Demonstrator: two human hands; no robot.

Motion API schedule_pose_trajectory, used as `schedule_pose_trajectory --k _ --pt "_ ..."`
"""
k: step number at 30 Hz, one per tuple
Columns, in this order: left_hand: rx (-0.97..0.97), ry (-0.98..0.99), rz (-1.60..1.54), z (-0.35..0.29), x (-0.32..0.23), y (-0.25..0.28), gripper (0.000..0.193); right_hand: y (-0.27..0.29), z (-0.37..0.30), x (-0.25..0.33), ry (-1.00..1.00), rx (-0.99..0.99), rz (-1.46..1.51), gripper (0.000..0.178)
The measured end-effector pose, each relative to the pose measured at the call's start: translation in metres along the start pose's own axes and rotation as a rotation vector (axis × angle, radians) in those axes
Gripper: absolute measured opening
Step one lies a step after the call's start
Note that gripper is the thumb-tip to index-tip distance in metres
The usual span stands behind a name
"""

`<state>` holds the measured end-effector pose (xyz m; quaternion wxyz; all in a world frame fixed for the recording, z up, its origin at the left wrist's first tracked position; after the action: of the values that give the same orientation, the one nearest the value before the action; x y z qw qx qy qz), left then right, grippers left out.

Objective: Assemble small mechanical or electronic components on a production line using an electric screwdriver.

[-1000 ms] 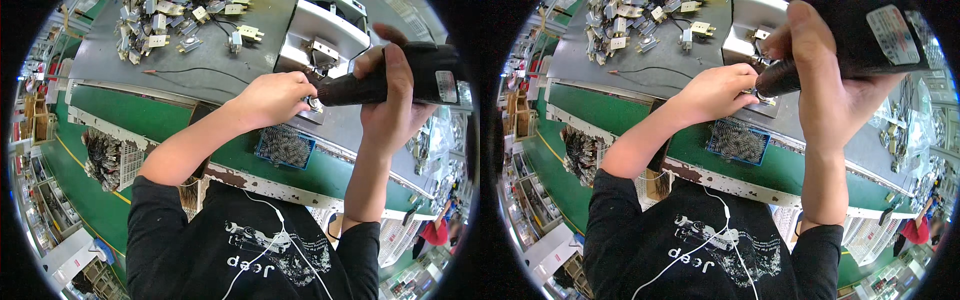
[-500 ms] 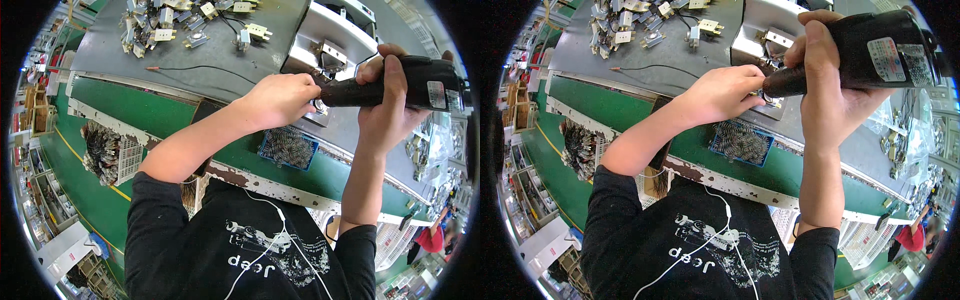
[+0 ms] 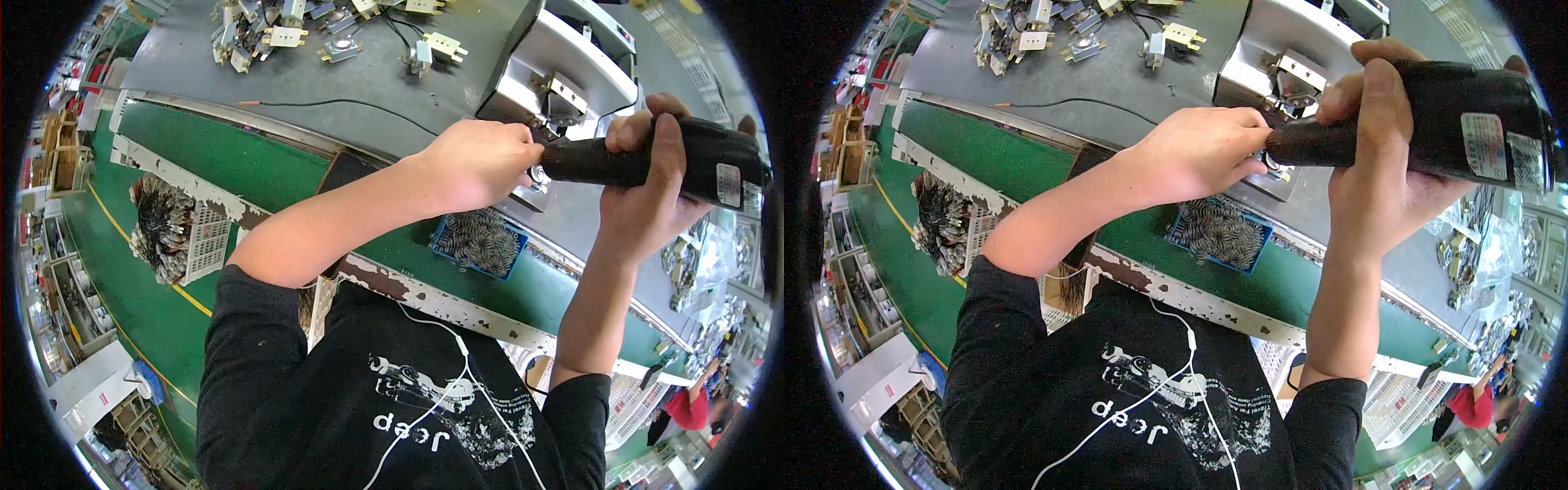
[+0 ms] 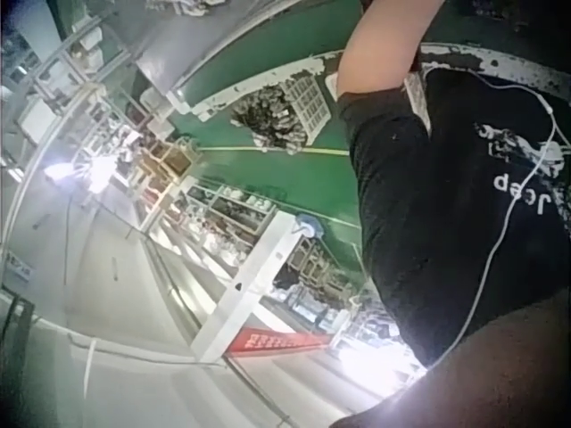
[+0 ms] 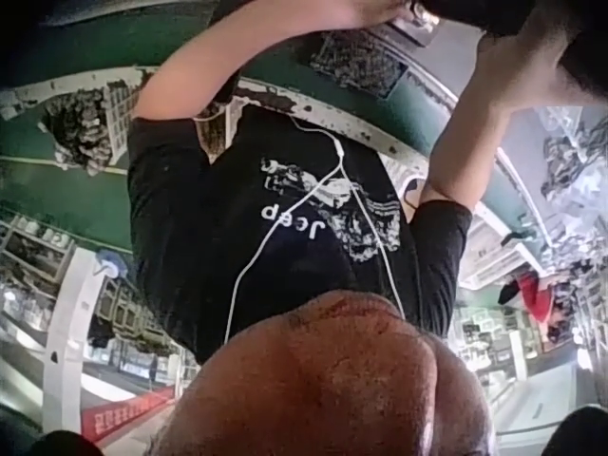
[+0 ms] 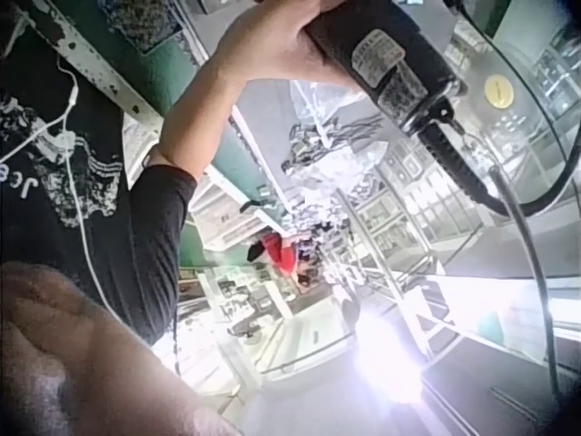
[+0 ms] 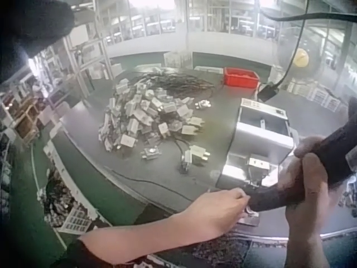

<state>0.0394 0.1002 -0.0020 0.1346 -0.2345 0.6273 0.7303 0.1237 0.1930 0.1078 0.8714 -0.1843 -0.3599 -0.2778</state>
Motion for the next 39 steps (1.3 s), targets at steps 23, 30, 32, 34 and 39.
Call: schedule_pose_trajectory --k 23,30,32,34,39 --pt "0.033 0.016 -0.089 0.001 0.011 -0.011 0.021 0.003 0.008 -0.028 -0.190 0.204 0.266 0.024" --pt "0.029 -0.031 -0.091 0.000 0.012 -0.006 0.024 -0.012 -0.003 -0.010 -0.117 0.164 -0.148 0.030" --pt "-0.026 -0.038 -0.082 0.001 0.013 -0.004 0.025 -0.015 -0.003 -0.010 -0.124 0.085 -0.098 0.019" --pt "-0.025 -0.063 -0.088 0.001 0.012 -0.006 0.027 -0.010 -0.001 -0.013 -0.071 0.107 -0.050 0.018" --pt "0.002 -0.050 -0.038 0.001 0.011 -0.004 0.028 -0.013 -0.002 -0.014 -0.040 0.075 0.061 0.028"
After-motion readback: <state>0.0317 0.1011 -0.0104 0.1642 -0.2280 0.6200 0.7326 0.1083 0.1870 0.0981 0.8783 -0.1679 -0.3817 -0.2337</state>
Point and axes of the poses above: each hand's wrist, its own z-axis towards the middle knuckle, its own y-axis out of the back of the hand, x = y × z, the point moved 6 cm from there along z, towards the middle knuckle, and after that the axes turned 3 degrees about z, right-handed, at the moved point
